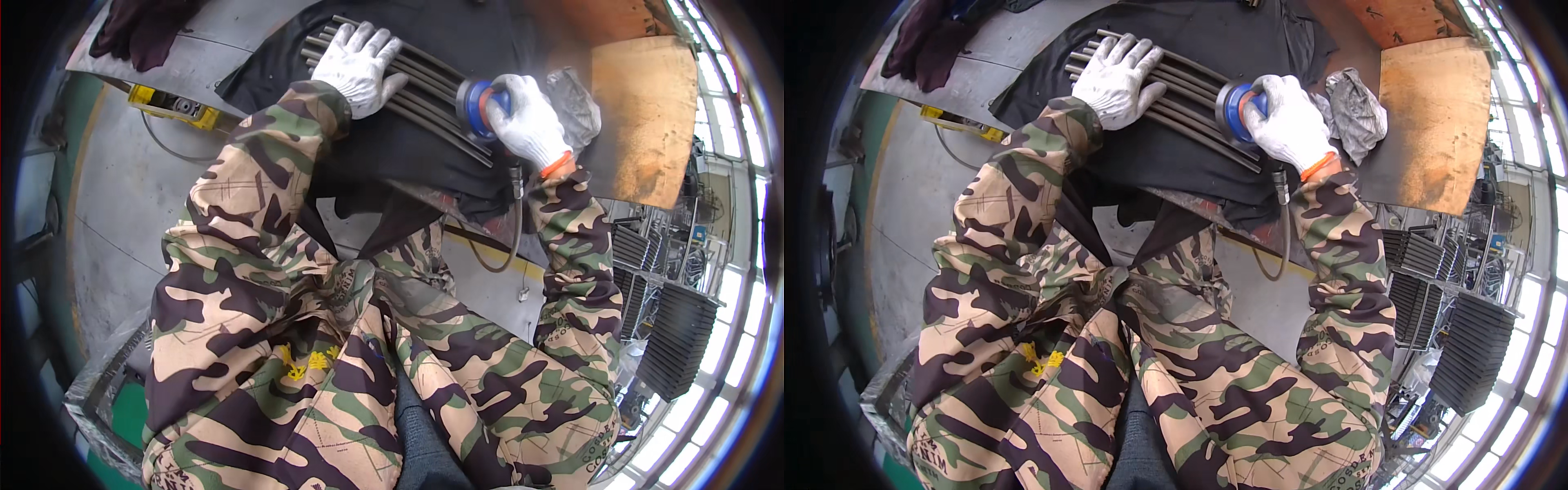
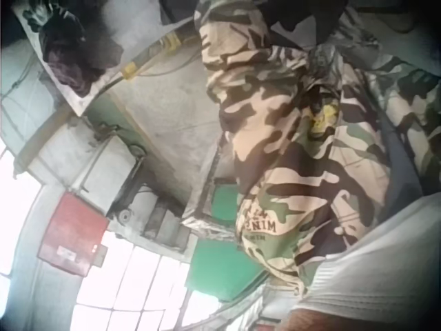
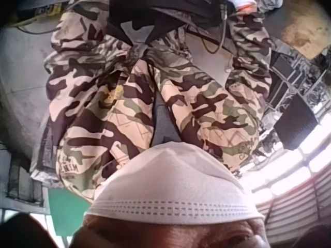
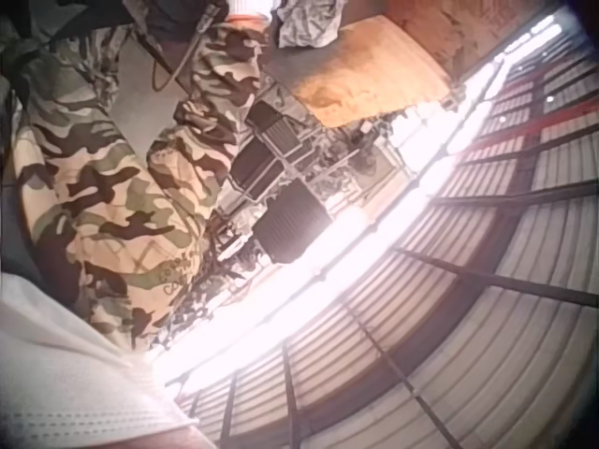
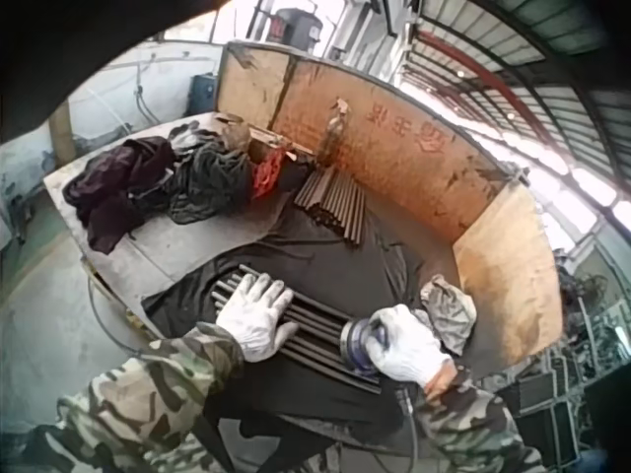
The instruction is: Grinding and smoothing a bundle of metal rods using a pneumatic orbital sander.
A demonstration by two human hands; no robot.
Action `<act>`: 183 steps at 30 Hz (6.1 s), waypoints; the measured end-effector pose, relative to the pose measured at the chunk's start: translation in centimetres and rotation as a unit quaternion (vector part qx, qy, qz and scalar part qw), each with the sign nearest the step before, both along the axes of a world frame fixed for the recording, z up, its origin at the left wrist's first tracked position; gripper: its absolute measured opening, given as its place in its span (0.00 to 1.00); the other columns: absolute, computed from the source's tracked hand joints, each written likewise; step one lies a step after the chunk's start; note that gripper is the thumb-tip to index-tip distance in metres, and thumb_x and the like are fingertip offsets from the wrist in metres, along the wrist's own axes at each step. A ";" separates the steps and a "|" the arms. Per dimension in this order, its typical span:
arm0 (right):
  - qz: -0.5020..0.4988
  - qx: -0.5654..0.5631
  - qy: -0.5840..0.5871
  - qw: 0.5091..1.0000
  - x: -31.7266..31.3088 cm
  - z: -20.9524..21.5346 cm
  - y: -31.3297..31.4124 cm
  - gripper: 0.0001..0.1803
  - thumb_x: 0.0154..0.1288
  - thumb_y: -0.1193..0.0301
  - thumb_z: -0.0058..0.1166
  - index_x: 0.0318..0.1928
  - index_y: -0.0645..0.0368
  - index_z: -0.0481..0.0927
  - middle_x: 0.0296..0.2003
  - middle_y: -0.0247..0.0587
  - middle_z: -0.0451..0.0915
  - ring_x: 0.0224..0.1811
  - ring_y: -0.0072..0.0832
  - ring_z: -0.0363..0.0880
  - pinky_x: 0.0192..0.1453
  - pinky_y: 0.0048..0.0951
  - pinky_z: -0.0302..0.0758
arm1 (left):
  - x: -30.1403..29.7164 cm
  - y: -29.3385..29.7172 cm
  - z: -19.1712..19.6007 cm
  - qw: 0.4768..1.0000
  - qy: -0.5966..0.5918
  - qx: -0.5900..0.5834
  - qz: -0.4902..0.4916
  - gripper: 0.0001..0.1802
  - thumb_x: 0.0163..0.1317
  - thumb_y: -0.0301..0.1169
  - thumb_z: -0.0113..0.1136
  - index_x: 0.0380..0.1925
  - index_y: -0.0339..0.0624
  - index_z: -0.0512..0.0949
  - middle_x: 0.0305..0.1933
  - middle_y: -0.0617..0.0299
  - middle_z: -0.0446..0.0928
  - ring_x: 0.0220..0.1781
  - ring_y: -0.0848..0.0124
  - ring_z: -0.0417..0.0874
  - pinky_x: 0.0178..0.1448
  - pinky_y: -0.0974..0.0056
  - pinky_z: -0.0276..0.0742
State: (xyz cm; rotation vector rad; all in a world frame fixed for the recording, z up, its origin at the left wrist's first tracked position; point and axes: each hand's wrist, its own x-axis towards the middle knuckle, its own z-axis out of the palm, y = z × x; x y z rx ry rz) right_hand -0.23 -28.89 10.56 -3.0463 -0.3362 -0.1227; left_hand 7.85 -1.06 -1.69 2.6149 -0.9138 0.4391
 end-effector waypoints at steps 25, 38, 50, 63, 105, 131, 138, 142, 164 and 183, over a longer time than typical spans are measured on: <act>-0.009 -0.086 0.035 0.996 2.5 -0.5 4.1 0.16 0.69 0.56 0.57 0.51 0.49 0.81 0.47 0.53 0.80 0.52 0.54 0.83 0.54 0.53 0.81 | 2.1 -1.9 1.3 0.997 -0.044 -0.027 0.062 0.22 0.71 0.42 0.61 0.55 0.38 0.82 0.61 0.47 0.80 0.64 0.50 0.78 0.74 0.49 0.69; -0.033 -0.086 0.041 0.995 4.4 -0.8 6.1 0.18 0.70 0.56 0.54 0.53 0.51 0.81 0.50 0.53 0.79 0.56 0.53 0.81 0.58 0.55 0.80 | 1.7 -1.9 3.2 0.997 -0.005 -0.030 0.065 0.22 0.67 0.38 0.62 0.56 0.38 0.81 0.60 0.46 0.81 0.67 0.46 0.76 0.74 0.44 0.66; -0.012 -0.101 0.017 0.995 5.5 -0.5 8.0 0.17 0.69 0.56 0.57 0.51 0.50 0.82 0.48 0.53 0.82 0.52 0.53 0.83 0.57 0.51 0.80 | 3.0 1.3 3.2 0.999 0.001 -0.032 0.008 0.28 0.67 0.42 0.59 0.62 0.37 0.79 0.65 0.44 0.77 0.73 0.43 0.71 0.79 0.41 0.60; 0.026 -0.101 -0.005 0.995 5.2 0.0 8.9 0.17 0.70 0.55 0.57 0.50 0.50 0.81 0.48 0.53 0.82 0.51 0.53 0.84 0.56 0.52 0.81 | 3.2 2.6 2.7 0.998 -0.033 -0.059 0.016 0.28 0.67 0.41 0.61 0.62 0.34 0.78 0.68 0.38 0.76 0.74 0.39 0.71 0.79 0.43 0.63; 0.044 -0.023 -0.050 0.998 5.1 1.2 10.1 0.12 0.68 0.61 0.55 0.43 0.56 0.81 0.40 0.54 0.81 0.44 0.52 0.83 0.48 0.52 0.81 | 2.0 4.1 3.8 0.994 0.010 -0.066 -0.081 0.27 0.65 0.28 0.60 0.65 0.35 0.76 0.70 0.37 0.74 0.76 0.37 0.69 0.80 0.42 0.63; 0.011 -0.006 -0.028 1.000 4.7 1.6 9.9 0.13 0.68 0.63 0.53 0.44 0.58 0.82 0.42 0.56 0.83 0.46 0.54 0.84 0.50 0.53 0.82 | 1.9 4.4 2.2 0.989 -0.132 0.036 -0.053 0.25 0.72 0.37 0.57 0.66 0.40 0.77 0.68 0.43 0.76 0.71 0.42 0.73 0.76 0.42 0.65; -0.004 0.014 -0.015 1.000 5.9 1.4 9.0 0.13 0.66 0.64 0.53 0.42 0.59 0.83 0.43 0.57 0.83 0.46 0.55 0.84 0.50 0.54 0.82 | 2.2 4.5 1.9 0.990 -0.124 0.045 -0.057 0.26 0.73 0.37 0.56 0.68 0.40 0.75 0.70 0.41 0.75 0.72 0.39 0.72 0.77 0.41 0.63; 0.027 0.027 -0.003 0.999 3.4 1.4 9.7 0.14 0.68 0.63 0.53 0.44 0.59 0.82 0.43 0.57 0.83 0.47 0.54 0.84 0.51 0.54 0.82 | 2.0 4.7 1.6 0.992 -0.107 0.045 -0.054 0.26 0.74 0.37 0.55 0.69 0.41 0.74 0.71 0.40 0.74 0.73 0.38 0.71 0.78 0.40 0.62; 0.038 0.021 0.002 0.999 3.3 1.6 10.1 0.13 0.68 0.63 0.54 0.44 0.58 0.82 0.43 0.54 0.82 0.46 0.53 0.84 0.49 0.53 0.82 | 2.5 2.6 1.8 0.988 -0.135 -0.030 -0.075 0.22 0.66 0.34 0.61 0.57 0.33 0.79 0.62 0.42 0.79 0.68 0.41 0.75 0.73 0.43 0.68; 0.039 -0.020 -0.046 0.998 1.8 1.2 6.5 0.11 0.66 0.62 0.57 0.40 0.56 0.80 0.37 0.51 0.80 0.41 0.51 0.83 0.45 0.52 0.82 | 1.6 2.0 1.8 0.991 -0.118 0.047 -0.039 0.25 0.72 0.40 0.56 0.64 0.38 0.78 0.67 0.42 0.78 0.71 0.42 0.74 0.77 0.43 0.63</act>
